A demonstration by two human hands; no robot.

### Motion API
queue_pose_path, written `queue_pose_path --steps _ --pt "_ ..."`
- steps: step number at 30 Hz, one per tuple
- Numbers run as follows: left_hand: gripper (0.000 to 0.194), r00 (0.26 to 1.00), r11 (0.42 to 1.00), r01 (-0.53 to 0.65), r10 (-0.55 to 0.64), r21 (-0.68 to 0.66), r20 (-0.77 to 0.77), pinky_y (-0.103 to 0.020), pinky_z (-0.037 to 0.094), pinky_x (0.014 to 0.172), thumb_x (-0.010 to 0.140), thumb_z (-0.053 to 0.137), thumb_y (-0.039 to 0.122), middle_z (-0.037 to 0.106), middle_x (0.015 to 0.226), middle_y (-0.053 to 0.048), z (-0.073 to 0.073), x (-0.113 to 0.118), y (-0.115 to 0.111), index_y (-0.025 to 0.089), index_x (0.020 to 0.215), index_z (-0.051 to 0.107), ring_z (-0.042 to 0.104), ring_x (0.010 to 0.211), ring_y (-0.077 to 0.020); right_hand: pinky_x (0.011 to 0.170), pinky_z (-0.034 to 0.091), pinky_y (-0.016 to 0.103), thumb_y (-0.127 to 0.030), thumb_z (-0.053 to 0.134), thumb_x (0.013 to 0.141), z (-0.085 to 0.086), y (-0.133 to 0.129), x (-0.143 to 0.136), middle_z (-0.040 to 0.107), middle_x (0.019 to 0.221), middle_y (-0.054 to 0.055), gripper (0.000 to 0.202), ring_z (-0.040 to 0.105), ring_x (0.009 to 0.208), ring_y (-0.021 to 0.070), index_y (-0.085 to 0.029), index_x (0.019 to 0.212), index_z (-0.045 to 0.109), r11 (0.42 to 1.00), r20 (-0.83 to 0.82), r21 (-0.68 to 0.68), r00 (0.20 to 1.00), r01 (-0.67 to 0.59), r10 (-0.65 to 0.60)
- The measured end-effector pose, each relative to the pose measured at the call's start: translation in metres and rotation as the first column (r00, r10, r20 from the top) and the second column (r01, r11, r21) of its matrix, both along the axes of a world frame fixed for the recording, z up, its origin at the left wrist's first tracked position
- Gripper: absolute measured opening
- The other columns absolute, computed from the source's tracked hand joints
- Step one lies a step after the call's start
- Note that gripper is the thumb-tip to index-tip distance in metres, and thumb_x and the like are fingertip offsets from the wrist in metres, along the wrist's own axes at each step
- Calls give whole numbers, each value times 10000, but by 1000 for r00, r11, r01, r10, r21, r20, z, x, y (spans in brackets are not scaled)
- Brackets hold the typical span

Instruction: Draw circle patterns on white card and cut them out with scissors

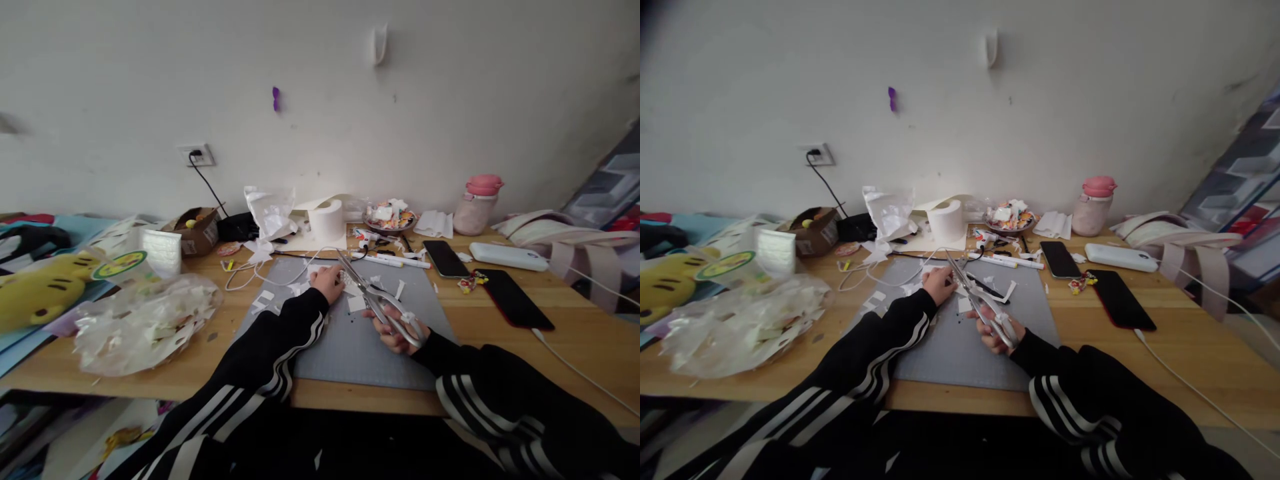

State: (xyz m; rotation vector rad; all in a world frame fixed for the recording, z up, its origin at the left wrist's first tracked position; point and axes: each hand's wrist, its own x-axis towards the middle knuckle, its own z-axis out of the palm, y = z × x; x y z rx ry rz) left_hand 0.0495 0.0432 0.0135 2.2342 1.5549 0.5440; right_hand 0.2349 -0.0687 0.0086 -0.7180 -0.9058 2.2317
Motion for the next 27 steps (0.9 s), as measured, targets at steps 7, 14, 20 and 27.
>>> queue_pose_path --steps 7,14,20,27 --pt "214 919 991 -123 137 -62 369 -393 514 817 893 584 310 625 1000 -52 -8 -6 3 133 1012 603 610 901 -181 323 45 165 -635 694 628 1 2 4 389 548 -105 527 154 347 -5 -162 832 586 1000 -82 15 997 -9 10" --pt "228 654 959 -146 277 -243 704 -256 524 589 924 539 326 616 866 -21 -19 -10 7 124 1019 583 593 665 -106 316 56 143 -512 686 680 -1 3 5 407 552 -107 417 152 331 4 -182 927 617 997 -46 -23 996 -78 77" --pt "216 452 941 -166 337 -294 826 -202 479 497 928 535 316 593 797 3 -18 -10 5 124 1020 570 544 565 -74 326 62 141 -424 656 721 1 1 3 383 542 -104 285 133 335 -5 -167 839 620 998 -19 -27 998 -55 55" --pt "221 364 948 -183 311 -260 878 -167 408 422 939 513 335 549 705 34 -14 -12 3 122 971 565 464 471 -45 326 39 154 -378 671 701 4 0 2 384 531 -96 263 147 330 -3 -150 816 610 998 -5 -45 999 -37 36"
